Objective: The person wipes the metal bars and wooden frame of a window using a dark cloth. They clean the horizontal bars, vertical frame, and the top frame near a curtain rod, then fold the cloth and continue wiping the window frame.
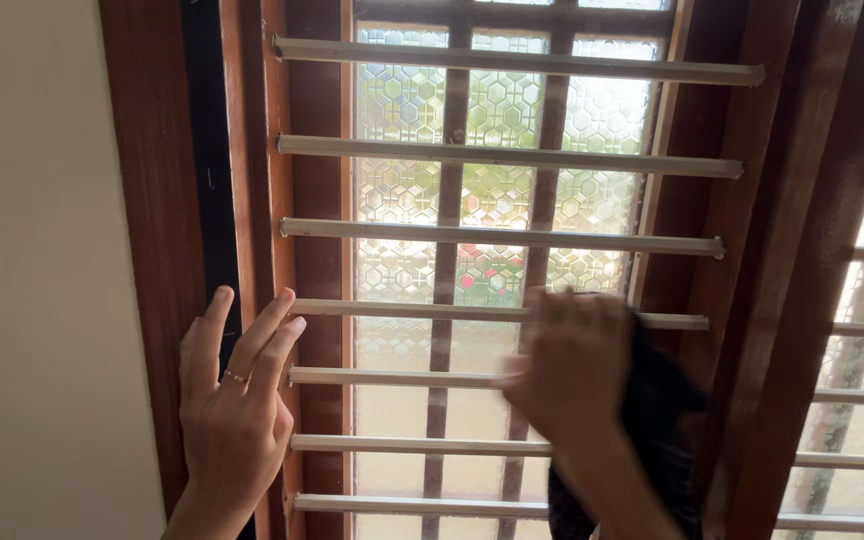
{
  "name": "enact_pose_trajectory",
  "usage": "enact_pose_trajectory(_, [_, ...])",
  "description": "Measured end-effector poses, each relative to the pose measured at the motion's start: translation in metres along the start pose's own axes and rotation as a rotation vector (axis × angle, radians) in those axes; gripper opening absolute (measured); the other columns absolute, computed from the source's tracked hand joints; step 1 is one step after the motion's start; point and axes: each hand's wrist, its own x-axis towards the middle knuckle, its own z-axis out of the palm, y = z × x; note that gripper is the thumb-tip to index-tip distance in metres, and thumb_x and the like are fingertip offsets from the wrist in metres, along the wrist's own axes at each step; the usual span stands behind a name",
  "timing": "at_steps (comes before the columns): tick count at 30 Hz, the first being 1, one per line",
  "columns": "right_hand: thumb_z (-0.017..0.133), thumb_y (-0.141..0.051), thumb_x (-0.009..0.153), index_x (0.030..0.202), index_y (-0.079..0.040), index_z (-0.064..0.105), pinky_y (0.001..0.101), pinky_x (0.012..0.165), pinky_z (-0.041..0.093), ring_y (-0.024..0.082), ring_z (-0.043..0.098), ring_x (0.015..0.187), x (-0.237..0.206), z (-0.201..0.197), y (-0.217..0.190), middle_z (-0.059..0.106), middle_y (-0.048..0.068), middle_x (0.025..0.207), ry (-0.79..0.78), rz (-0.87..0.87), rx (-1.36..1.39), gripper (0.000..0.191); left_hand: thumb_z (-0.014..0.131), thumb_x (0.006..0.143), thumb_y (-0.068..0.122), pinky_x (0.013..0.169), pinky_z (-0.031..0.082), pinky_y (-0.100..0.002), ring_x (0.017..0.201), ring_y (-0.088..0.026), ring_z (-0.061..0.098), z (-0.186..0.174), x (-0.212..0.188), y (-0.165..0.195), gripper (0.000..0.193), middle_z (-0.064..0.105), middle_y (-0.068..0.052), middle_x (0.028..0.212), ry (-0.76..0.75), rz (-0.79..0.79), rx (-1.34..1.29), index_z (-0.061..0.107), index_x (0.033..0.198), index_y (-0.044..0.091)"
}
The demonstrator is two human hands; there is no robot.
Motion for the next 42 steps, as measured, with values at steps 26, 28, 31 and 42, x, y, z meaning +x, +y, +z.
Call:
enact_pose_trajectory(26, [0.070,-0.027,0.079,0.123,-0.007,0.062,0.0558,0.119,0.036,0.031,0.060,0.119,-0.030,0.010,0.075,0.064,0.012,0.119,0.155,0.083,0.031,0.049,0.053,0.102,-0.006,0.117,0.048,-0.056,0.147,-0.037,0.050,-0.002,-0.003,-0.003,0.023,0.069,-0.007,0.139,0.021,0.018,0.027,0.068,0.118,0.003])
enact_pose_trajectory(28, [0.068,-0.023,0.082,0.133,-0.004,0.057,0.0616,0.120,0.033,0.036,0.054,0.130,-0.044,0.016,0.063,0.058,0.016,0.134,0.256,0.113,0.097,0.055,0.053,0.103,-0.006,0.118,0.048,-0.055,0.147,-0.037,0.050,-0.002,-0.004,-0.003,0.023,0.069,-0.008,0.140,0.027,0.014,0.010,0.068,0.117,0.003])
enact_pose_trajectory(31, [0.065,-0.021,0.088,0.146,0.002,0.048,0.0662,0.115,0.032,0.046,0.046,0.139,-0.063,0.022,0.049,0.047,0.025,0.154,0.283,0.165,0.199,0.064,0.054,0.105,-0.005,0.120,0.047,-0.054,0.147,-0.036,0.049,0.000,-0.002,-0.005,0.020,0.067,-0.008,0.141,0.043,-0.001,-0.046,0.066,0.118,0.004])
enact_pose_trajectory(42, [0.076,-0.008,0.078,0.124,-0.006,0.061,0.0504,0.105,0.052,0.044,0.053,0.133,-0.099,-0.011,0.032,0.040,0.028,0.145,0.114,0.049,0.506,0.048,0.045,0.101,-0.001,0.123,0.037,-0.056,0.147,-0.041,0.042,-0.003,-0.050,0.000,0.043,0.050,-0.016,0.154,-0.038,0.000,-0.087,0.049,0.144,0.000])
